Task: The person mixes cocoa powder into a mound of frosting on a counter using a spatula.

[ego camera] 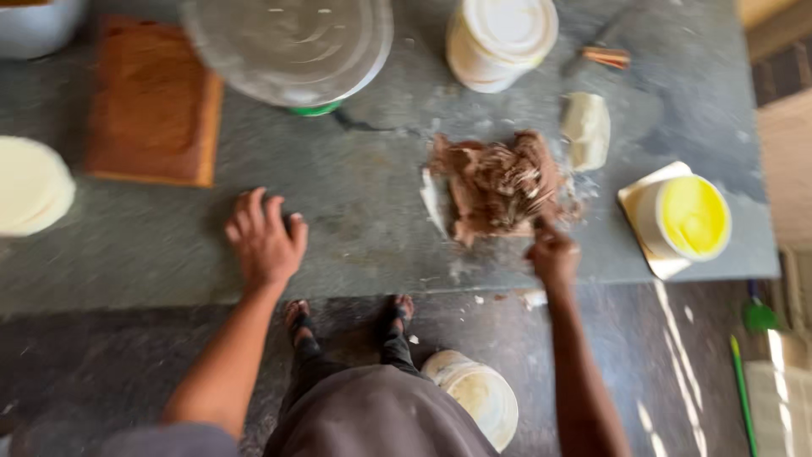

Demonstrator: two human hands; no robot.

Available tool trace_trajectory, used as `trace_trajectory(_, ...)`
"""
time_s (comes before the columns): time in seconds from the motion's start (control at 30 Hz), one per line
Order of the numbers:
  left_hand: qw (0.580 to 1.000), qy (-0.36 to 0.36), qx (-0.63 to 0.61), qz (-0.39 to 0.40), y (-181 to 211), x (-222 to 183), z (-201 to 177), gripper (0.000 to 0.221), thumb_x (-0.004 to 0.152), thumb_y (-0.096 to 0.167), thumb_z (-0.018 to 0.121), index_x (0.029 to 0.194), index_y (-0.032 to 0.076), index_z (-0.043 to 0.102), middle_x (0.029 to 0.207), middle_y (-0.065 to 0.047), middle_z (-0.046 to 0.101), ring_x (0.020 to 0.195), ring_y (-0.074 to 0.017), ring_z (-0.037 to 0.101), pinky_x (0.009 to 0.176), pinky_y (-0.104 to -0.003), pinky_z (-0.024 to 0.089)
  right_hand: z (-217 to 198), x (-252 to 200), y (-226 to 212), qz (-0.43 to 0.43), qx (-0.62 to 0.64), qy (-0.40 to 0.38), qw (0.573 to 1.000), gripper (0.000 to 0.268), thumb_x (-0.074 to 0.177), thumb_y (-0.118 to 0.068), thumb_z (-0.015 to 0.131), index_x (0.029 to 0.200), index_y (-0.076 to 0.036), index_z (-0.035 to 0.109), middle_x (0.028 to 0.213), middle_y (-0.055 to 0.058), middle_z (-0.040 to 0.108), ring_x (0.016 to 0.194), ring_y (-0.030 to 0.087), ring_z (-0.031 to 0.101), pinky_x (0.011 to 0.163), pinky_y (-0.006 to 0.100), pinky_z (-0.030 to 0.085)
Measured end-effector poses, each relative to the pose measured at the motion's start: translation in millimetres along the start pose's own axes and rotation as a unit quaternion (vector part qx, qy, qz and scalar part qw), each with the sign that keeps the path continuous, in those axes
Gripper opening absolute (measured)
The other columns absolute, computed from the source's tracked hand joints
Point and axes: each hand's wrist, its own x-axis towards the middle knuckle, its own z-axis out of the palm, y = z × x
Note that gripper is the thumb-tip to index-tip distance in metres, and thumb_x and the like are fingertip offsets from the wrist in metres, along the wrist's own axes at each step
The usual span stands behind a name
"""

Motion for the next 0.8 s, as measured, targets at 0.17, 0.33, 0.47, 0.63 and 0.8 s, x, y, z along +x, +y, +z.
trace_trajectory(0.17, 1.000, 0.006, -0.005, -0.002, -7.9, -5.8, 4.1, 0.043, 0.102, 0.037, 0.055, 0.132, 0.006, 0.058, 0.150, -0.020, 0.048, 0.142, -0.0414, 0.042, 0.113, -0.060, 0.032, -53.4, -16.8, -69.2, -0.075, -0.269, 0.026, 0.960, 0.029, 0.103, -0.010, 0.058, 0.123, -0.015, 0.078, 0.090, 0.015, 0.076, 0.055, 0.025, 0.065, 0.051, 0.042, 0.052)
trace_trajectory(0.33, 1.000, 0.000, -0.024, -0.018, -8.4, -3.7, 2.4, 0.043, 0.101, 0.038, 0.055, 0.130, 0.006, 0.058, 0.150, -0.020, 0.048, 0.142, -0.0409, 0.042, 0.112, -0.060, 0.032, 6.7, -77.2, -64.0, -0.280, -0.249, 0.141, 0.916, 0.033, 0.099, -0.014, 0.064, 0.131, -0.019, 0.072, 0.109, 0.018, 0.075, 0.099, 0.027, 0.073, 0.081, 0.036, 0.059)
trace_trajectory(0.47, 1.000, -0.007, -0.012, -0.017, -10.4, -2.0, 1.9, 0.042, 0.100, 0.036, 0.056, 0.129, 0.007, 0.060, 0.149, -0.021, 0.049, 0.142, -0.0407, 0.042, 0.110, -0.059, 0.032, -15.9, -89.6, -93.8, 0.044, -0.232, -0.030, 0.971, 0.047, 0.098, -0.012, 0.072, 0.143, -0.022, 0.073, 0.090, 0.038, 0.057, 0.059, 0.036, 0.050, 0.058, 0.042, 0.045)
trace_trajectory(0.63, 1.000, 0.007, -0.022, 0.005, -10.6, -9.1, 2.5, 0.039, 0.106, 0.035, 0.057, 0.129, 0.005, 0.059, 0.150, -0.020, 0.049, 0.145, -0.0403, 0.042, 0.114, -0.058, 0.032, -108.7, -87.0, -189.7, 0.166, 0.167, -0.106, 0.966, 0.049, 0.097, -0.006, 0.057, 0.146, -0.006, 0.057, 0.106, 0.017, 0.076, 0.056, 0.008, 0.055, 0.047, 0.022, 0.045)
trace_trajectory(0.8, 1.000, -0.001, -0.001, 0.011, -12.8, -10.8, 5.1, 0.037, 0.107, 0.035, 0.057, 0.128, 0.004, 0.058, 0.147, -0.020, 0.048, 0.147, -0.0394, 0.042, 0.116, -0.057, 0.032, -120.2, -93.3, -220.8, 0.124, 0.188, -0.039, 0.974, 0.046, 0.100, -0.009, 0.059, 0.146, -0.007, 0.057, 0.097, 0.017, 0.076, 0.052, 0.008, 0.054, 0.044, 0.024, 0.043)
